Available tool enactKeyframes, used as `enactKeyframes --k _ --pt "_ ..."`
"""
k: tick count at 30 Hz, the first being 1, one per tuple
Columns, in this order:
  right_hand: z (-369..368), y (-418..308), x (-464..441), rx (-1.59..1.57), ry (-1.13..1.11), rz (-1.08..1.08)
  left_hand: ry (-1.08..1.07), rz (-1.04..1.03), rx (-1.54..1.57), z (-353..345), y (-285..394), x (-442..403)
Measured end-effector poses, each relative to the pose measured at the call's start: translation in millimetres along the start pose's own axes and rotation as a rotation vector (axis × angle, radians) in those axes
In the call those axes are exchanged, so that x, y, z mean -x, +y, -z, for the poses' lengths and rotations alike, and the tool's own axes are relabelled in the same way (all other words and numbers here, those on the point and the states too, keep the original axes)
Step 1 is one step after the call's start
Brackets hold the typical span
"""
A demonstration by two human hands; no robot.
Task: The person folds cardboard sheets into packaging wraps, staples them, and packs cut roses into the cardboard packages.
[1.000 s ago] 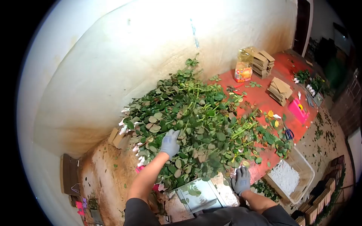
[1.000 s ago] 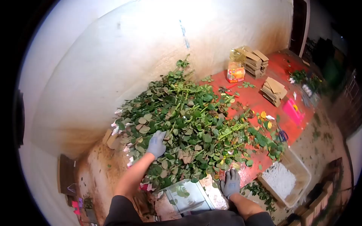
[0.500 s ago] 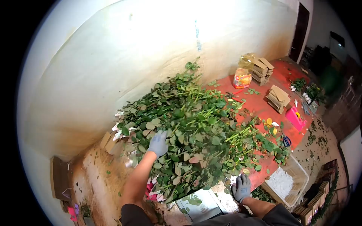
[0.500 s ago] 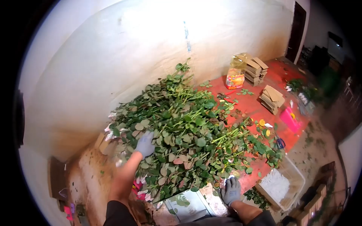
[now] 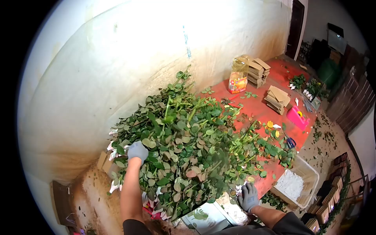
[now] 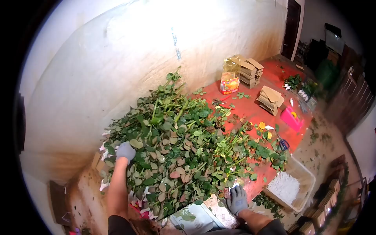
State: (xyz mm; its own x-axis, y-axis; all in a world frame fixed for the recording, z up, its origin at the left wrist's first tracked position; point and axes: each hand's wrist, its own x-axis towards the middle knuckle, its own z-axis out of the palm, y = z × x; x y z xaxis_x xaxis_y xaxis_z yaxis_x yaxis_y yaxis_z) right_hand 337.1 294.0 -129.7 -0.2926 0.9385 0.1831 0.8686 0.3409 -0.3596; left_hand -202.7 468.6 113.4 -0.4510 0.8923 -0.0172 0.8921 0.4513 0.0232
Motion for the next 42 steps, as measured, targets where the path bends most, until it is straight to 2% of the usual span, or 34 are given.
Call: enactKeyframes --k 5,7,8,11,12,13,16,19,23,27,29,31,33,34,39,42 --pt "3.7 -0.8 -0.5 -0.036 -0.003 0.000 -0.065 -0.006 0.016 8.8 3.3 31.1" --pt "2.5 1.0 0.6 -0.043 0.011 0.000 -0.130 0.064 0.078 10.2 -15.9 34.0" --pt "1.2 1.0 0.8 -0.047 0.022 0.002 -0.099 0.088 0.125 -2.2 -34.6 28.4" --pt "1.3 1.9 1.3 -0.036 0.019 0.005 -0.018 0.063 0.203 14.1 -34.7 53.4" --pt "2.2 1.0 1.8 -0.027 -0.001 -0.008 0.033 -0.029 0.215 15.9 -36.1 61.9" --pt "2.3 1.7 2.1 -0.033 0.001 -0.014 0.033 -0.034 0.207 15.6 -35.4 69.2" --pt "-2.2 5.4 4.6 -0.032 -0.014 -0.012 0.216 -0.344 0.481 19.1 -11.5 99.1" --pt "-5.6 7.8 5.5 -0.038 -0.014 -0.013 0.247 -0.576 0.373 12.0 11.8 107.0" --pt "-5.4 6.8 5.3 -0.011 -0.006 -0.022 0.145 -0.619 0.263 10.2 51.2 97.6" --pt "-3.2 6.1 4.1 -0.010 -0.006 -0.043 0.274 -0.732 0.303 14.5 76.3 77.6" --pt "-1.7 4.8 4.2 -0.043 0.017 -0.032 0.178 -0.691 0.337 17.3 82.5 67.3" --pt "-1.8 4.1 5.9 -0.045 -0.003 -0.060 0.120 -0.793 0.211 1.0 73.5 53.0" --pt "-1.4 4.1 5.5 -0.025 0.000 -0.049 0.078 -0.736 -0.073 -58.4 49.2 46.0" --pt "-0.9 3.7 5.7 -0.023 0.000 -0.054 -0.218 -0.682 -0.161 -63.6 52.5 49.9" --pt "-0.9 2.1 4.1 -0.045 -0.003 -0.047 -0.242 -0.622 -0.020 -50.6 66.5 86.8" --pt "1.9 3.2 1.6 -0.025 0.011 -0.037 -0.283 -0.688 0.042 -38.9 66.4 85.5"
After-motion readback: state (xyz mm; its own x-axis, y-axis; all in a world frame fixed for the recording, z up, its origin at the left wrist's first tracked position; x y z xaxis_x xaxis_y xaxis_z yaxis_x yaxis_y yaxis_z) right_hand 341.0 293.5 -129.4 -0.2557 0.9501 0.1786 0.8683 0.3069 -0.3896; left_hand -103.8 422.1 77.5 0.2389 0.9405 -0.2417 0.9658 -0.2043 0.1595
